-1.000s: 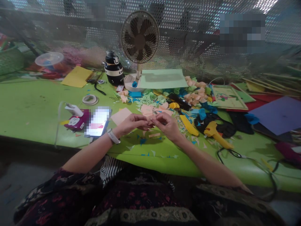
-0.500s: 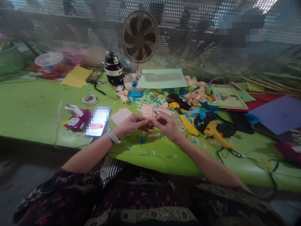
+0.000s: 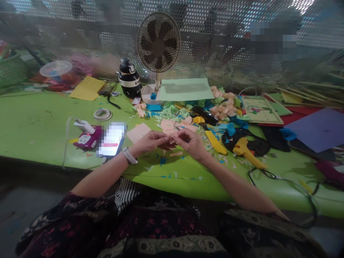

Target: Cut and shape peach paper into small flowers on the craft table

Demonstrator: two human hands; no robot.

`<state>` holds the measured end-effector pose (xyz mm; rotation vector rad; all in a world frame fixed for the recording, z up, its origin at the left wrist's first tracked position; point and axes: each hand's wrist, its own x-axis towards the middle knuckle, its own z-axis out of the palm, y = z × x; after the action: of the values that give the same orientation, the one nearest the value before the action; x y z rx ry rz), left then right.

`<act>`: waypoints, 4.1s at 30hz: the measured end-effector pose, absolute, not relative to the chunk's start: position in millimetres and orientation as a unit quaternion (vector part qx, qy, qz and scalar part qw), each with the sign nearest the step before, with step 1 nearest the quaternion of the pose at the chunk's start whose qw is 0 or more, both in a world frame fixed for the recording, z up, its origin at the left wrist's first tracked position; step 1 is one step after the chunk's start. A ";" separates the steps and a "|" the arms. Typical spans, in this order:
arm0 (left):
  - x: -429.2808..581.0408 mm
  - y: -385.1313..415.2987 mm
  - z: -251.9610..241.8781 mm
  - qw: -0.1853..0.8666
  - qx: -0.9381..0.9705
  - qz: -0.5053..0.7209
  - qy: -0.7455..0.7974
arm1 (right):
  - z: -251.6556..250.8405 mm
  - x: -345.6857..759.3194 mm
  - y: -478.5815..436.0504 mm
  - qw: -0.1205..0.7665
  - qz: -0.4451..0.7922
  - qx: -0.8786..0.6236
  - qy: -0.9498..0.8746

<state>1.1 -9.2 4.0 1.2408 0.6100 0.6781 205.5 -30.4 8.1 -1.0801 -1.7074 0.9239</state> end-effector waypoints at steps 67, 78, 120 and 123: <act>-3.0 0.6 2.3 0.667 0.486 0.416 0.383 | 38.6 253.6 -13.1 -0.073 0.090 -0.610 -0.784; -4.0 0.1 3.4 0.655 0.504 0.406 0.389 | 46.0 258.0 -12.9 -0.080 0.082 -0.622 -0.775; -5.6 3.4 -0.7 0.654 0.508 0.397 0.395 | 49.0 251.4 -16.0 -0.134 0.083 -0.606 -0.780; -5.4 3.1 0.1 0.655 0.506 0.400 0.395 | 54.5 252.7 -16.1 -0.144 0.085 -0.606 -0.777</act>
<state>-5.4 3.1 0.1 1.1465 0.8947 0.9071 252.7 -16.1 54.5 -2.1026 -2.6953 0.2938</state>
